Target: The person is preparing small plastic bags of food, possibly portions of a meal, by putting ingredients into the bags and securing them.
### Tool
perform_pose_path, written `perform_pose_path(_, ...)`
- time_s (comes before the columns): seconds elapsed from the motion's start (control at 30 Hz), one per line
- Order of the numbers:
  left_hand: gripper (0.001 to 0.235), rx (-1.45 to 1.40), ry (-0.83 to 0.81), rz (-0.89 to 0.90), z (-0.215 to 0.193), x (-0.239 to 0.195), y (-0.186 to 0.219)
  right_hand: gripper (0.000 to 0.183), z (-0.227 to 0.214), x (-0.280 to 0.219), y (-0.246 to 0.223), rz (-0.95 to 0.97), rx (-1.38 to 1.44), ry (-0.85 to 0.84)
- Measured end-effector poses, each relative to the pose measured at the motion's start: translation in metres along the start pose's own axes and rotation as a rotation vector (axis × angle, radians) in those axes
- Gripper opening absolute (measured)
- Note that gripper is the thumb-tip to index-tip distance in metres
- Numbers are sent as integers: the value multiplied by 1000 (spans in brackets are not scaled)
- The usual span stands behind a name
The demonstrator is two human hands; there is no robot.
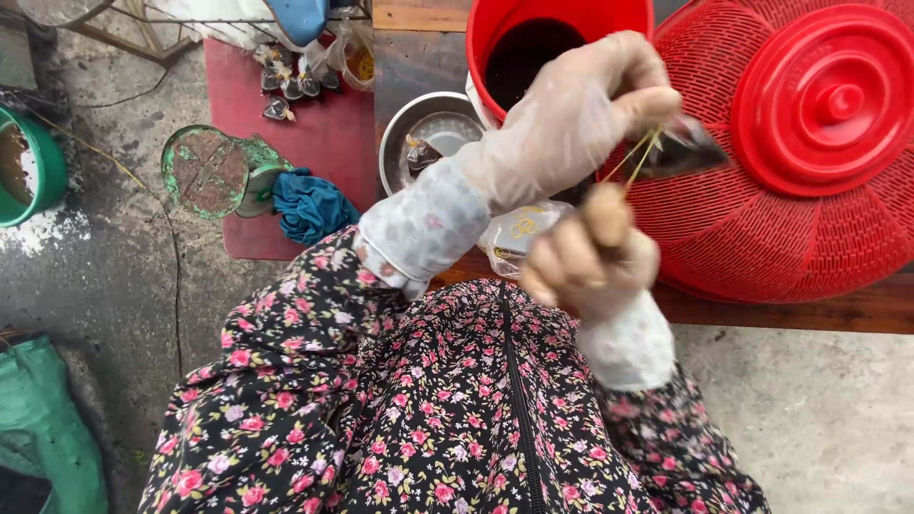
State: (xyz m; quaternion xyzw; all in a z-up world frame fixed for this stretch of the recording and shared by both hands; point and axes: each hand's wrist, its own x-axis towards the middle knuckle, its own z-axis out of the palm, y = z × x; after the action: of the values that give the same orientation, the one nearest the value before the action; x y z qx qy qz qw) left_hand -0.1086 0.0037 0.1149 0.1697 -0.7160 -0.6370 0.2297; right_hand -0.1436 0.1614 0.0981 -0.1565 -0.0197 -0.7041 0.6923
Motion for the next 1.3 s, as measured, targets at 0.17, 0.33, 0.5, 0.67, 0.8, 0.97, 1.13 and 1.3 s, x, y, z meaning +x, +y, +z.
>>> perform_pose_path(0.17, 14, -204, -333, -120, -25, -9, 36, 19, -91, -21, -64, 146, -390, 214)
perform_pose_path(0.33, 12, 157, -451, -147, -44, -18, -1, 26, -20, 12, -116, 218, -1105, 398)
perform_pose_path(0.5, 17, 193, -32, -56, -30, 7, 6, 27, 9, 13, -54, -61, -462, 453)
perform_pose_path(0.67, 19, -212, -324, -203, -32, -1, 48, 19, -10, 23, -58, 147, -216, 270)
perform_pose_path(0.8, 20, 78, -519, -326, -43, -3, 30, 21, -27, 23, -98, 251, -696, 446)
perform_pose_path(0.97, 20, 535, -146, -240, -44, -16, -38, 16, -9, 39, -80, 226, -1251, 720)
perform_pose_path(1.13, 21, 703, 118, -242, -31, -34, -82, 12, -49, 31, -54, 122, -1069, 698)
perform_pose_path(1.3, 14, -470, 313, -671, -35, -48, -103, 15, -53, 34, -42, 80, -601, 687)
